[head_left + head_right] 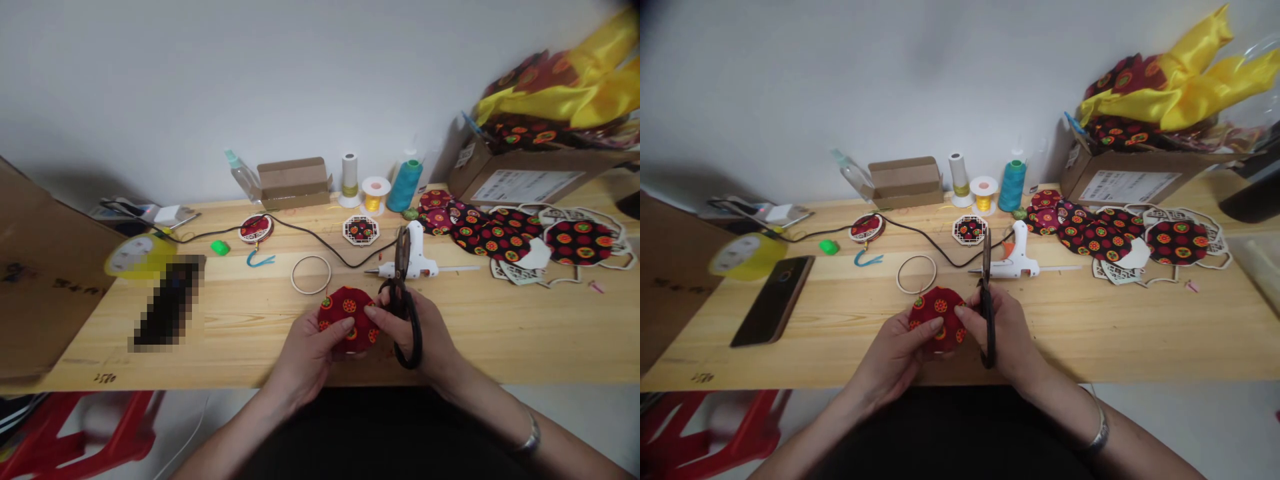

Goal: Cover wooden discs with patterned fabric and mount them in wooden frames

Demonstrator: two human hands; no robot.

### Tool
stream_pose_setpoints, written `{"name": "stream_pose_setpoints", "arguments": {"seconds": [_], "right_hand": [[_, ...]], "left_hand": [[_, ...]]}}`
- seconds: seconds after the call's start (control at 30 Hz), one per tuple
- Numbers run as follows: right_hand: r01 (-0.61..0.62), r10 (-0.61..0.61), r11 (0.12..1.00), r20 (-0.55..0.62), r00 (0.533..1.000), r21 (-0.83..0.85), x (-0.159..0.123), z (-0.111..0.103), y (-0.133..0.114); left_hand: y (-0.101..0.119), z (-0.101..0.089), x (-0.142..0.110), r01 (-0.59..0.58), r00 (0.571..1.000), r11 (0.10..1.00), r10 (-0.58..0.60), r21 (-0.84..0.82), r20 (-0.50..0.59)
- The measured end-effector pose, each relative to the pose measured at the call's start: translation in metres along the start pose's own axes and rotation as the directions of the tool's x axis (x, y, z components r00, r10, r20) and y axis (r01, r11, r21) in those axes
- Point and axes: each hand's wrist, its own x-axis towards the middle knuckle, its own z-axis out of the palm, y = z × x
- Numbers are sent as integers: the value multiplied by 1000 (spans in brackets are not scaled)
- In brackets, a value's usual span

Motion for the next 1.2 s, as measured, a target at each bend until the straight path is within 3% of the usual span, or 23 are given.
{"name": "stream_pose_setpoints", "arguments": {"seconds": [0.47, 0.6, 0.77, 0.9, 1.03, 1.1, 1.2], "right_hand": [[-48, 49, 998, 35, 998, -47, 2, 2, 5], [-40, 42, 998, 47, 998, -57, 1, -6, 1], [112, -84, 966, 126, 988, -231, -7, -31, -9], [207, -120, 857, 209, 971, -472, -19, -39, -15], [196, -176, 642, 106, 979, -741, -25, -38, -17], [203, -219, 558, 94, 971, -804, -26, -39, -16], [264, -237, 492, 164, 957, -830, -27, -43, -12]], "left_hand": [[-4, -3, 1, 17, 999, 999, -19, -31, -38], [-3, -5, 1, 3, 999, 999, -4, -34, -45], [-1, -7, -1, -43, 998, 997, 40, -65, -48], [-3, -8, -1, -84, 996, 994, 83, -76, -9], [-5, -10, 1, -116, 992, 992, 114, -50, -46], [-4, -10, 2, -121, 991, 992, 119, -37, -62], [-3, -10, 2, -126, 990, 992, 124, -19, -69]]}}
